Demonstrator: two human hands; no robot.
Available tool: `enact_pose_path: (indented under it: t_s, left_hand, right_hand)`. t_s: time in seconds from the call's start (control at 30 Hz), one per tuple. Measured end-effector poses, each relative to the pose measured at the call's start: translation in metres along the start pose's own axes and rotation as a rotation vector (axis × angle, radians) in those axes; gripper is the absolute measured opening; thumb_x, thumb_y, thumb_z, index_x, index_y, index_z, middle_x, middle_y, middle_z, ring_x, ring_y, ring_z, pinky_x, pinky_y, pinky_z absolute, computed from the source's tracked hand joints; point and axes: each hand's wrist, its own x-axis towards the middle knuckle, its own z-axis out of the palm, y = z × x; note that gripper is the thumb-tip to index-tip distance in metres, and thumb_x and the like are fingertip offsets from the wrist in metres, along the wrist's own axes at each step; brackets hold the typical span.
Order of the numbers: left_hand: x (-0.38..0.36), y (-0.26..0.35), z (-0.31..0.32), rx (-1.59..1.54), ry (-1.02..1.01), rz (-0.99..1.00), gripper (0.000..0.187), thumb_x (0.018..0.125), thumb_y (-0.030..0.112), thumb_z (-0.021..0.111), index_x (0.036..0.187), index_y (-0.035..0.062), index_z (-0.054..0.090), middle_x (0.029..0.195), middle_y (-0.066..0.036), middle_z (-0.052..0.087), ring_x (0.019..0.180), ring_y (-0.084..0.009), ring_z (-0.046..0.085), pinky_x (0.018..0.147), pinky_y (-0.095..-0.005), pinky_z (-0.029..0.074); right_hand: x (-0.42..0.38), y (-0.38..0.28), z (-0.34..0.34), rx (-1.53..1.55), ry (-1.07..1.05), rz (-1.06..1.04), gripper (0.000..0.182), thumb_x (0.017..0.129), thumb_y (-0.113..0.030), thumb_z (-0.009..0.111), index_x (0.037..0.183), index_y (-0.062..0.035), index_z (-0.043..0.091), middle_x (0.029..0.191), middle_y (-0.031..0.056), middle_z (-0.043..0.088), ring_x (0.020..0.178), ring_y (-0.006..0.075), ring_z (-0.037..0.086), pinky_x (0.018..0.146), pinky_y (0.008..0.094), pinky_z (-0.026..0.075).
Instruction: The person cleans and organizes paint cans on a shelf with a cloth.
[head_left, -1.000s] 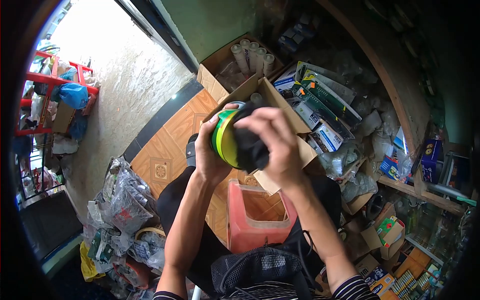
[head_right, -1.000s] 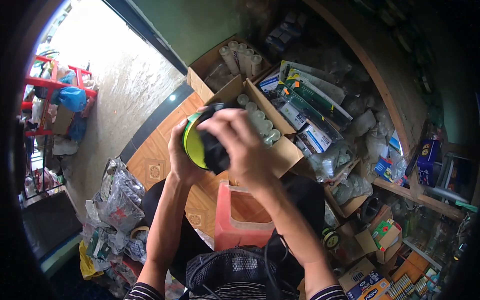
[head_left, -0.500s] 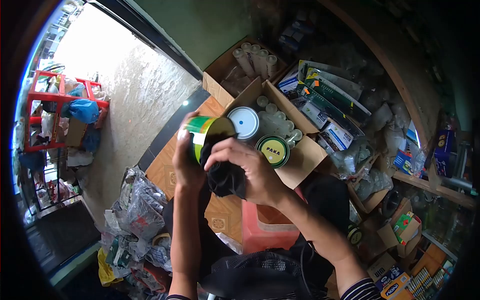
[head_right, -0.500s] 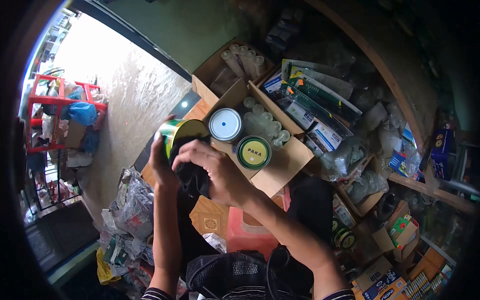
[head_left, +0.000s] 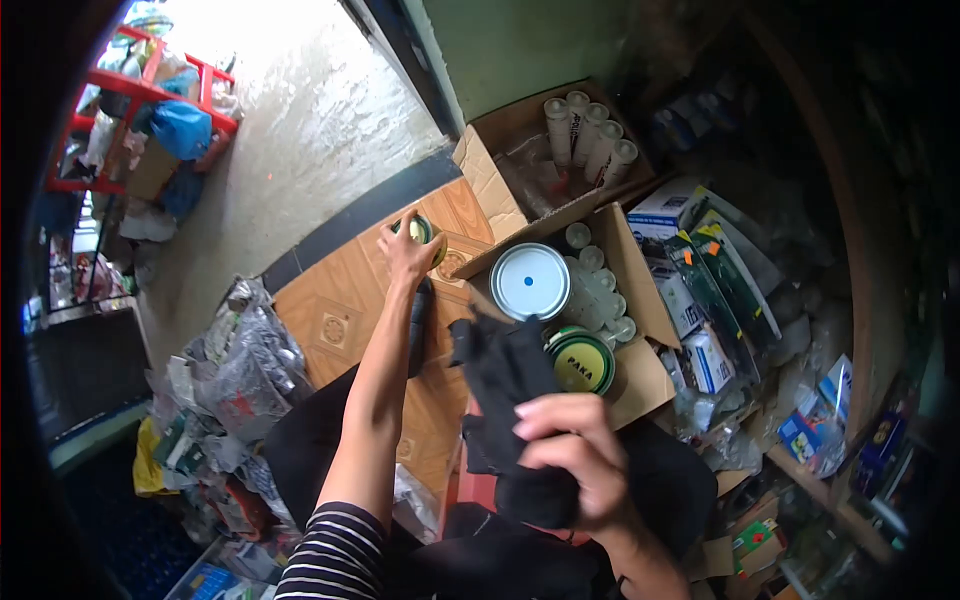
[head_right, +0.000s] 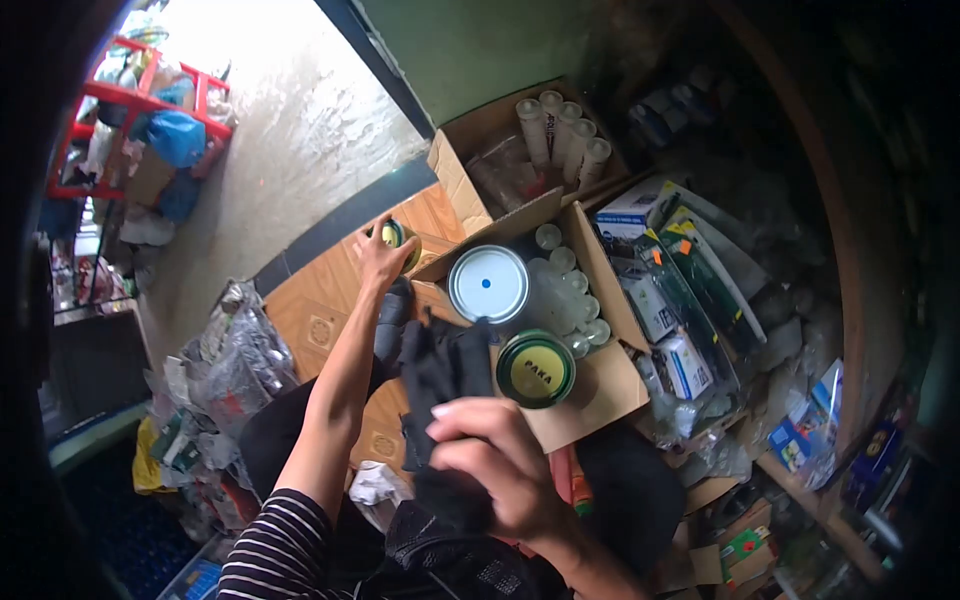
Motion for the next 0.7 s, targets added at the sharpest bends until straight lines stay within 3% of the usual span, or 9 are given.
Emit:
enact_pose_path:
  t_s: [0.17, 0.23, 0.3, 0.33, 0.37, 0.47, 0.53, 0.6, 0.7]
  left_hand:
    - [0.032, -0.015, 0.072, 0.161, -0.057, 0.214, 0.078, 0.072, 0.031, 0.086, 0.144, 0.0293, 0.056, 0.147, -0.025, 0.041, 0.135, -0.05, 0.041, 0.101, -0.0601, 0.053]
    - [0.029, -0.015, 0.088, 0.218, -0.073, 0.292, 0.079, 0.072, 0.026, 0.088, 0.144, 0.0309, 0.056, 0.151, -0.023, 0.039, 0.141, -0.0505, 0.037, 0.099, -0.0616, 0.055]
    - [0.023, 0.0, 0.09, 0.286, -0.094, 0.307, 0.082, 0.068, 0.025, 0.09, 0.143, 0.0266, 0.056, 0.147, -0.024, 0.041, 0.139, -0.0478, 0.038, 0.098, -0.059, 0.054]
    - [0.027, -0.001, 0.094, 0.33, -0.098, 0.322, 0.084, 0.068, 0.025, 0.09, 0.144, 0.0267, 0.056, 0.148, -0.023, 0.04, 0.139, -0.0472, 0.038, 0.098, -0.0594, 0.053]
    - [0.032, -0.004, 0.097, 0.341, -0.112, 0.336, 0.085, 0.067, 0.026, 0.091, 0.145, 0.027, 0.056, 0.15, -0.023, 0.039, 0.14, -0.047, 0.037, 0.099, -0.0604, 0.052]
    - [0.034, 0.001, 0.104, 0.339, -0.1, 0.295, 0.087, 0.067, 0.029, 0.092, 0.145, 0.0264, 0.055, 0.152, -0.022, 0.039, 0.14, -0.047, 0.036, 0.102, -0.0627, 0.049]
    - [0.042, -0.003, 0.112, 0.361, -0.099, 0.296, 0.089, 0.069, 0.033, 0.091, 0.149, 0.0242, 0.051, 0.153, -0.023, 0.038, 0.143, -0.0471, 0.034, 0.104, -0.063, 0.047]
    - [0.045, -0.006, 0.114, 0.373, -0.132, 0.249, 0.099, 0.069, 0.027, 0.092, 0.155, 0.0288, 0.043, 0.164, -0.02, 0.029, 0.152, -0.0483, 0.026, 0.103, -0.0706, 0.046]
    - [0.046, -0.026, 0.122, 0.281, -0.12, 0.279, 0.113, 0.068, 0.029, 0.093, 0.162, 0.0272, 0.03, 0.166, -0.02, 0.026, 0.153, -0.05, 0.022, 0.107, -0.0701, 0.043]
  right_hand:
    - [-0.025, 0.047, -0.055, 0.427, 0.232, 0.028, 0.027, 0.085, -0.013, 0.081, 0.087, -0.0004, 0.058, 0.112, 0.0209, 0.059, 0.088, 0.0315, 0.07, 0.076, 0.0457, 0.061]
    - [-0.026, 0.057, -0.104, 0.631, 0.246, 0.102, 0.023, 0.097, -0.019, 0.064, 0.092, 0.0007, 0.055, 0.113, 0.0226, 0.053, 0.087, 0.0316, 0.063, 0.069, 0.0433, 0.06]
    - [-0.027, 0.055, -0.127, 0.561, 0.341, 0.136, 0.028, 0.109, -0.027, 0.044, 0.113, -0.0004, 0.052, 0.12, 0.0189, 0.052, 0.095, 0.0276, 0.058, 0.081, 0.0354, 0.055]
    - [-0.025, 0.052, -0.118, 0.46, 0.471, 0.1, 0.038, 0.111, -0.03, 0.04, 0.131, -0.0008, 0.052, 0.126, 0.0147, 0.055, 0.104, 0.0234, 0.059, 0.098, 0.0305, 0.051]
    - [-0.029, 0.052, -0.112, 0.145, 0.586, 0.147, 0.039, 0.111, -0.03, 0.04, 0.135, -0.002, 0.051, 0.131, 0.0122, 0.055, 0.111, 0.0223, 0.058, 0.099, 0.0307, 0.05]
    - [-0.038, 0.054, -0.12, 0.312, 0.919, 0.222, 0.038, 0.11, -0.03, 0.045, 0.138, -0.0058, 0.051, 0.136, 0.0089, 0.055, 0.119, 0.0213, 0.056, 0.1, 0.0347, 0.051]
    - [-0.032, 0.056, -0.122, 0.364, 0.922, 0.241, 0.035, 0.107, -0.028, 0.049, 0.134, -0.0052, 0.051, 0.129, 0.0085, 0.056, 0.111, 0.0209, 0.057, 0.096, 0.0356, 0.051]
    - [-0.029, 0.061, -0.118, 0.228, 1.011, 0.285, 0.037, 0.101, -0.029, 0.057, 0.127, -0.0029, 0.052, 0.124, 0.0115, 0.051, 0.1, 0.0195, 0.06, 0.083, 0.0347, 0.057]
    - [-0.034, 0.061, -0.121, 0.248, 0.917, 0.323, 0.033, 0.104, -0.031, 0.054, 0.124, -0.0037, 0.053, 0.121, 0.0093, 0.055, 0.1, 0.0197, 0.06, 0.086, 0.0339, 0.054]
